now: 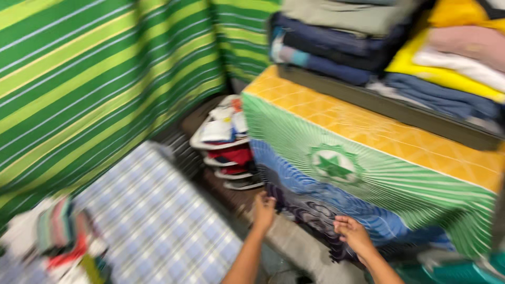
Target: The person sorts various items of clothing, including shirts, pants, and shorts, from a table and places them into designated drawers and shelves in a plastic storage unit.
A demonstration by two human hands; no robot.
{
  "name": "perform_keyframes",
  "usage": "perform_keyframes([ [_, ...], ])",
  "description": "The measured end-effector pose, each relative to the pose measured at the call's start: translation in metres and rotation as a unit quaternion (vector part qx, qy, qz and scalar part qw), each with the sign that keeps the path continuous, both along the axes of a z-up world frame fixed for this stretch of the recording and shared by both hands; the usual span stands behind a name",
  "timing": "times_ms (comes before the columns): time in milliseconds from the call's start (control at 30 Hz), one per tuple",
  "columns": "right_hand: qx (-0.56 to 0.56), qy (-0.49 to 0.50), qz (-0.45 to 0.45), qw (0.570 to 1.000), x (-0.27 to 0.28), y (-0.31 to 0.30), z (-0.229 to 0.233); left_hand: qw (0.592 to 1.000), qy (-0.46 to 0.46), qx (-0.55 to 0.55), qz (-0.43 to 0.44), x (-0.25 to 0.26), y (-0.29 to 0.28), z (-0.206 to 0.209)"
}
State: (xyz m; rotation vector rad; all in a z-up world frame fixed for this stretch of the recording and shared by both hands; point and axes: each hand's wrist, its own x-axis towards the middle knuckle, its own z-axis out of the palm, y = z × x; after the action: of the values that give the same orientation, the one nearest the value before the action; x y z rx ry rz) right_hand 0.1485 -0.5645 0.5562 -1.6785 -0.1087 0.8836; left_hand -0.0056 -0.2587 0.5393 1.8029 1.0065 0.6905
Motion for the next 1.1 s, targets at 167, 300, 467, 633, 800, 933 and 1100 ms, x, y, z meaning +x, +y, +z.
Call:
perform_keyframes([
  [167, -0.132, 0.043, -0.069, 0.988, 0.021, -0.076, -0.005, 0.976, 0.004, 0.217, -0.034, 0.042, 0.070, 0.010],
  [300, -0.237, 0.120, -0.106, 0.958, 0.031, -0.118, -0.001, 0.988, -0.001, 0.153, 0.017, 0.075, 0.126, 0.039],
  [467, -0.224, 0.046, -0.199, 0.953, 0.050, -0.131, 0.001, 0.988, -0.017, 0.149, 0.028, 0.099, 0.162, 0.076],
  [633, -0.190, 0.010, -0.217, 0.958, 0.050, -0.121, 0.000, 0.988, -0.078, 0.132, 0.012, 0.123, 0.198, 0.088],
  [800, -0.021, -0.017, -0.238, 0.971, 0.029, -0.103, -0.008, 0.987, -0.056, 0.030, -0.145, 0.122, 0.213, 0.065],
  [933, 0.035, 0.055, -0.263, 0.963, -0.001, -0.068, -0.018, 0.966, -0.091, -0.054, -0.236, 0.126, 0.196, 0.041],
  [1100, -0.100, -0.041, 0.058, 0.992, -0.041, -0.004, -0.030, 0.949, -0.206, -0.145, -0.189, 0.143, 0.197, 0.032],
])
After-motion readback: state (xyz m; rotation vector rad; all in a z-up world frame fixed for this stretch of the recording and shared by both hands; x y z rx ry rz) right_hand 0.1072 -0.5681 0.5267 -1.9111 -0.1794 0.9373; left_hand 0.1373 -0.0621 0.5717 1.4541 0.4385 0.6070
